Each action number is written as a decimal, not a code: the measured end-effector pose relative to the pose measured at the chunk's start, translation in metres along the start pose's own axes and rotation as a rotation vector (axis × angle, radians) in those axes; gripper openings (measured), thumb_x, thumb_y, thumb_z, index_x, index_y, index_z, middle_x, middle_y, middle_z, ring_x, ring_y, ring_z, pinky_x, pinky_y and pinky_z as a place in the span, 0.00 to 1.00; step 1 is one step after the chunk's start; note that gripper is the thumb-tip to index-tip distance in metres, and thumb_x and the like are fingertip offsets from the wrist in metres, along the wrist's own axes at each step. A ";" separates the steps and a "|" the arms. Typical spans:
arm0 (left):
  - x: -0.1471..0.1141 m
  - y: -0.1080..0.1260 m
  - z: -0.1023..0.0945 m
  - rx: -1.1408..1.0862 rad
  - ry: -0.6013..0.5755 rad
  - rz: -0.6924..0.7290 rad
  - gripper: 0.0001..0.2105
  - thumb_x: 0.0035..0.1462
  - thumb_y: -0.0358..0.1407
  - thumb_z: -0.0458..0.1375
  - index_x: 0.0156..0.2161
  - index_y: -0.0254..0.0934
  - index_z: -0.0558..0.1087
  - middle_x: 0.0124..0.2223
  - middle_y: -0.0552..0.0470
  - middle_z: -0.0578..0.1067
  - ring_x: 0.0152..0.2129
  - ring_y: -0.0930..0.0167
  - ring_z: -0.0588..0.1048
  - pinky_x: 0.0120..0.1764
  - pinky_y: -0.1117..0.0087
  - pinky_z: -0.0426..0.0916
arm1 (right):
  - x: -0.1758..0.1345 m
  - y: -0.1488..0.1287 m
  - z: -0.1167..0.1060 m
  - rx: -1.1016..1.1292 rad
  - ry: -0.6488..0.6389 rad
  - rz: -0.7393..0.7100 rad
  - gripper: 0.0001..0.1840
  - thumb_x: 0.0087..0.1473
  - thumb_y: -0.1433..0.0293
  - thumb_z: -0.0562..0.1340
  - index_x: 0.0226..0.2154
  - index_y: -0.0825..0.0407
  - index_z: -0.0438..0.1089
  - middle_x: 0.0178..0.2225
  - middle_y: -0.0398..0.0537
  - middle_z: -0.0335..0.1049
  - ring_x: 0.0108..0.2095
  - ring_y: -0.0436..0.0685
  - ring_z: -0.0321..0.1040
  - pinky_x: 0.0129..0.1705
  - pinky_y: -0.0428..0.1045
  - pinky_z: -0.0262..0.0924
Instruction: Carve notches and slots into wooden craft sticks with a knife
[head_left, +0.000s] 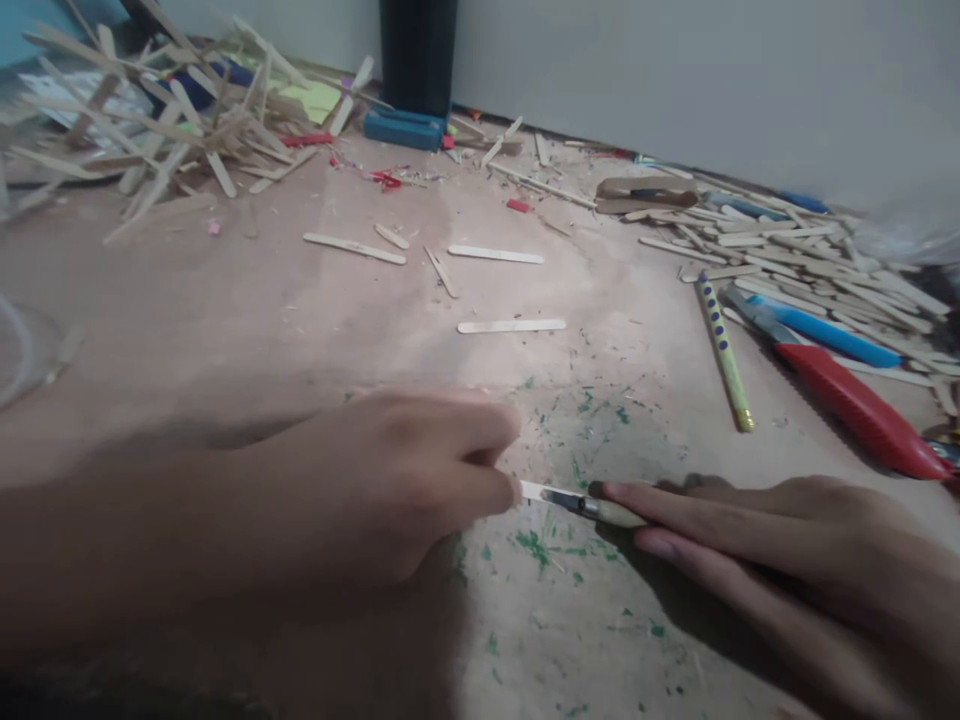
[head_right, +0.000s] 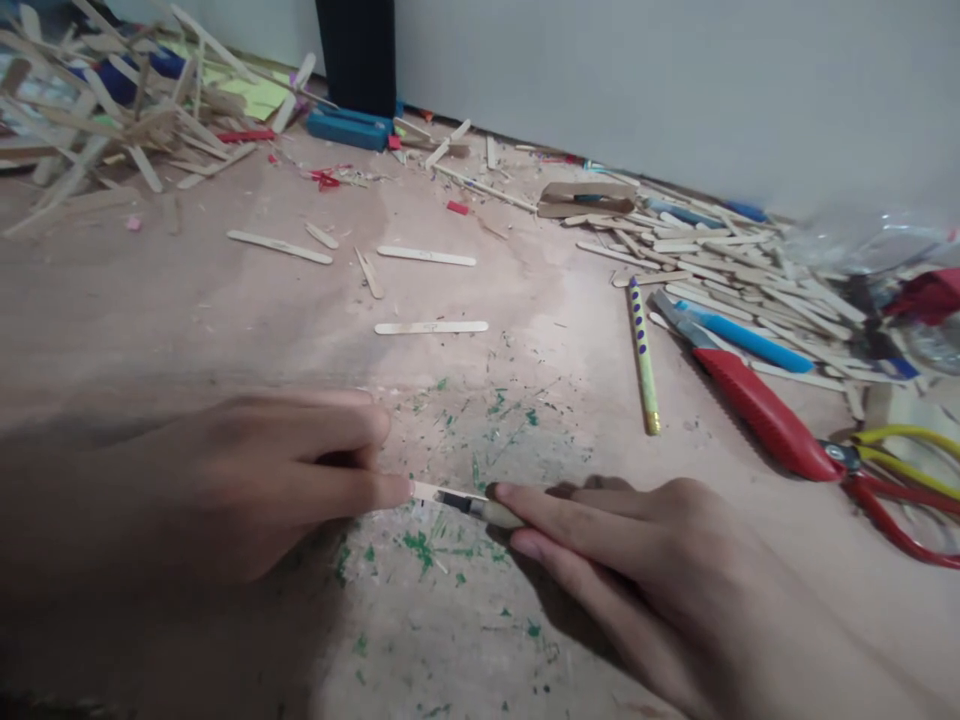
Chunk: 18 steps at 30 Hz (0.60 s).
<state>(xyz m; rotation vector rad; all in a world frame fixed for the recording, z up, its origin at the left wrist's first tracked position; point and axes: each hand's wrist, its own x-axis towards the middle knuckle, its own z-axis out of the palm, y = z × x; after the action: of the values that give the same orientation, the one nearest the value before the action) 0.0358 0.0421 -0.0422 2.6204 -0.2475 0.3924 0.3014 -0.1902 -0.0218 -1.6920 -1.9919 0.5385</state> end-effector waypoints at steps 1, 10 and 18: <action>0.000 0.000 0.000 -0.009 -0.013 -0.011 0.15 0.75 0.19 0.59 0.42 0.41 0.81 0.38 0.54 0.74 0.30 0.68 0.72 0.33 0.63 0.62 | 0.000 -0.001 0.001 0.013 -0.004 0.009 0.25 0.94 0.57 0.57 0.64 0.39 0.93 0.43 0.49 0.96 0.30 0.62 0.92 0.21 0.50 0.79; 0.001 -0.003 -0.002 -0.033 -0.014 0.043 0.17 0.70 0.15 0.57 0.41 0.40 0.79 0.38 0.54 0.72 0.29 0.68 0.69 0.31 0.63 0.61 | 0.001 0.007 -0.012 0.055 0.067 0.049 0.19 0.91 0.54 0.64 0.59 0.35 0.93 0.49 0.47 0.97 0.40 0.68 0.97 0.31 0.54 0.89; 0.003 0.000 -0.004 0.034 0.005 0.055 0.16 0.65 0.15 0.59 0.40 0.41 0.78 0.36 0.54 0.73 0.29 0.66 0.69 0.35 0.63 0.68 | 0.001 0.006 -0.017 -0.002 0.072 -0.021 0.14 0.92 0.56 0.64 0.57 0.35 0.87 0.45 0.43 0.94 0.38 0.57 0.94 0.38 0.48 0.88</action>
<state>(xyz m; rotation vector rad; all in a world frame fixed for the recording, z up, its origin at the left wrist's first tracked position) 0.0379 0.0441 -0.0381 2.6501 -0.3148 0.4250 0.3160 -0.1885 -0.0112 -1.6665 -1.9577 0.4618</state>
